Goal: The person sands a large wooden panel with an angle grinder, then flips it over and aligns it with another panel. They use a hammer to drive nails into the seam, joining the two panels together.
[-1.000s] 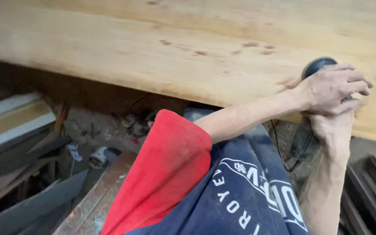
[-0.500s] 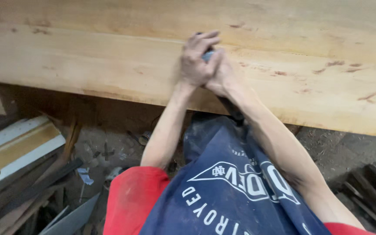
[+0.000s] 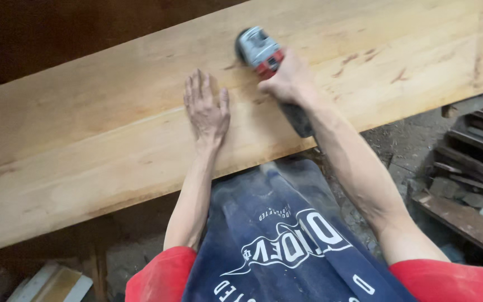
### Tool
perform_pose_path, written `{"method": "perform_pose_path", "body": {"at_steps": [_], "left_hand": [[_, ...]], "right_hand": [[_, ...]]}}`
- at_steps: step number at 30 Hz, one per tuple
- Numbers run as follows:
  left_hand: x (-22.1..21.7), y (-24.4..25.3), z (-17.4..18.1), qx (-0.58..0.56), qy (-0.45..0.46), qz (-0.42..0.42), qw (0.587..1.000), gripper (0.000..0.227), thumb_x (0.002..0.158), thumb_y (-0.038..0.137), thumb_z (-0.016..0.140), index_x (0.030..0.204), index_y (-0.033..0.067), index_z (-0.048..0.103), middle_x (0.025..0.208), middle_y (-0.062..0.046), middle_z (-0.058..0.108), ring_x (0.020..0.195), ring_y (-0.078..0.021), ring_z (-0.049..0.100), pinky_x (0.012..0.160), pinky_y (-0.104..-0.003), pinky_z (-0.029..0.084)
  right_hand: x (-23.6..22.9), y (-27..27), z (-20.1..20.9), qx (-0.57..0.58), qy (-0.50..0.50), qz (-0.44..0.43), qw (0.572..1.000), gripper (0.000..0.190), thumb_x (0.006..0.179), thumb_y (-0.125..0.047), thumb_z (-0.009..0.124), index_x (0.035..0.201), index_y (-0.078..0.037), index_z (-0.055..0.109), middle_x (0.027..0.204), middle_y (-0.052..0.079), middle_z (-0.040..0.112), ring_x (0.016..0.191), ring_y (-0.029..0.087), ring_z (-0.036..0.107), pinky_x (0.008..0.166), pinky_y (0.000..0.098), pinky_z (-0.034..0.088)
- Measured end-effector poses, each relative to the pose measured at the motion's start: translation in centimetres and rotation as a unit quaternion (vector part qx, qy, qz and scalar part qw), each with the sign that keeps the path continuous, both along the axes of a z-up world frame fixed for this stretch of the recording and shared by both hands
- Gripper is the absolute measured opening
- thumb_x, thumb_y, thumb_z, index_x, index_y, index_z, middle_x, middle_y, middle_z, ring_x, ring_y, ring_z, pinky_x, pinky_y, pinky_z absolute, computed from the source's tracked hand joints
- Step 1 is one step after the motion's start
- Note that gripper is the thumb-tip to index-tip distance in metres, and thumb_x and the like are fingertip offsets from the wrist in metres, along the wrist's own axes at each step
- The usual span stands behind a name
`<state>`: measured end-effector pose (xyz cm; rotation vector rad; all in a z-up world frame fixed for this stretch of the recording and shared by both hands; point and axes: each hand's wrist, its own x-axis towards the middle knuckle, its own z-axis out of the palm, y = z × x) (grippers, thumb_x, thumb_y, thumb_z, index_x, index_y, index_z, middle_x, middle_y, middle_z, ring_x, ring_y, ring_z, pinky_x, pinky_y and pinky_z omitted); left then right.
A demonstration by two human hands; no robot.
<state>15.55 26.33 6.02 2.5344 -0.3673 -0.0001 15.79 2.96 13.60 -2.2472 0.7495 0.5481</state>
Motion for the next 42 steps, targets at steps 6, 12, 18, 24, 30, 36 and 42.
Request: {"method": "perform_pose_path", "body": {"at_steps": [6, 12, 18, 24, 30, 36, 42], "left_hand": [[-1.3, -3.7, -1.7, 0.100, 0.046, -0.059, 0.992, 0.075, 0.100, 0.049, 0.058, 0.161, 0.0120, 0.035, 0.171, -0.016, 0.017, 0.158, -0.0404, 0.013, 0.127, -0.057, 0.011], [-0.3, -3.6, -1.8, 0.088, 0.024, -0.043, 0.995, 0.078, 0.096, 0.049, 0.056, 0.160, 0.0105, 0.034, 0.170, -0.016, 0.019, 0.157, -0.0382, 0.014, 0.126, -0.056, 0.012], [-0.9, -1.4, -3.4, 0.038, 0.024, 0.079, 0.996, 0.083, 0.096, 0.044, 0.058, 0.161, 0.0016, 0.030, 0.172, -0.015, 0.021, 0.161, -0.0355, 0.016, 0.130, -0.055, 0.013], [-1.8, 10.5, -3.3, 0.043, 0.010, 0.216, 0.975, 0.080, 0.096, 0.044, 0.059, 0.158, 0.0014, 0.032, 0.168, -0.018, 0.026, 0.156, -0.0397, 0.019, 0.125, -0.059, 0.014], [-2.6, 16.8, -2.6, 0.092, -0.028, 0.313, 0.945, 0.075, 0.101, 0.041, 0.056, 0.158, -0.0007, 0.032, 0.168, -0.022, 0.026, 0.158, -0.0400, 0.020, 0.127, -0.059, 0.016], [-2.7, 16.2, -3.1, 0.097, 0.034, 0.334, 0.937, 0.074, 0.101, 0.041, 0.052, 0.159, 0.0022, 0.029, 0.170, -0.016, 0.023, 0.159, -0.0364, 0.019, 0.129, -0.057, 0.018], [-2.6, 16.3, -3.1, 0.120, 0.045, 0.334, 0.934, 0.077, 0.102, 0.044, 0.050, 0.162, 0.0047, 0.023, 0.171, -0.013, 0.016, 0.160, -0.0347, 0.015, 0.130, -0.055, 0.015]], "right_hand": [[-4.6, -18.3, 1.2, 0.027, -0.069, -0.215, 0.974, 0.041, 0.072, -0.018, 0.087, 0.105, 0.000, 0.070, 0.097, 0.008, 0.072, 0.080, 0.017, 0.071, 0.070, 0.0339, 0.060], [0.6, -15.9, 3.2, 0.027, -0.072, -0.187, 0.979, 0.038, 0.070, -0.019, 0.084, 0.104, -0.007, 0.072, 0.094, 0.005, 0.072, 0.078, 0.015, 0.068, 0.068, 0.0336, 0.057], [10.0, 3.1, 1.5, 0.023, -0.075, 0.054, 0.995, 0.057, 0.061, -0.029, 0.087, 0.108, -0.004, 0.066, 0.098, 0.010, 0.073, 0.086, 0.019, 0.070, 0.078, 0.0337, 0.057], [14.7, 23.9, 2.0, 0.034, -0.065, 0.190, 0.979, 0.076, 0.054, -0.034, 0.092, 0.110, 0.004, 0.058, 0.102, 0.021, 0.071, 0.095, 0.033, 0.070, 0.081, 0.0400, 0.056], [13.2, 30.3, 2.8, 0.057, -0.037, 0.260, 0.963, 0.058, 0.060, -0.034, 0.086, 0.099, 0.004, 0.068, 0.098, 0.021, 0.074, 0.093, 0.031, 0.073, 0.081, 0.0402, 0.058], [5.0, 20.2, 2.5, 0.055, -0.007, 0.223, 0.973, 0.045, 0.067, -0.026, 0.083, 0.101, -0.003, 0.067, 0.090, 0.012, 0.073, 0.081, 0.022, 0.071, 0.073, 0.0375, 0.056], [-2.8, 7.7, 4.7, 0.141, -0.043, 0.082, 0.986, 0.040, 0.076, -0.005, 0.079, 0.114, -0.008, 0.066, 0.092, 0.001, 0.067, 0.078, 0.014, 0.064, 0.068, 0.0310, 0.054]]}}
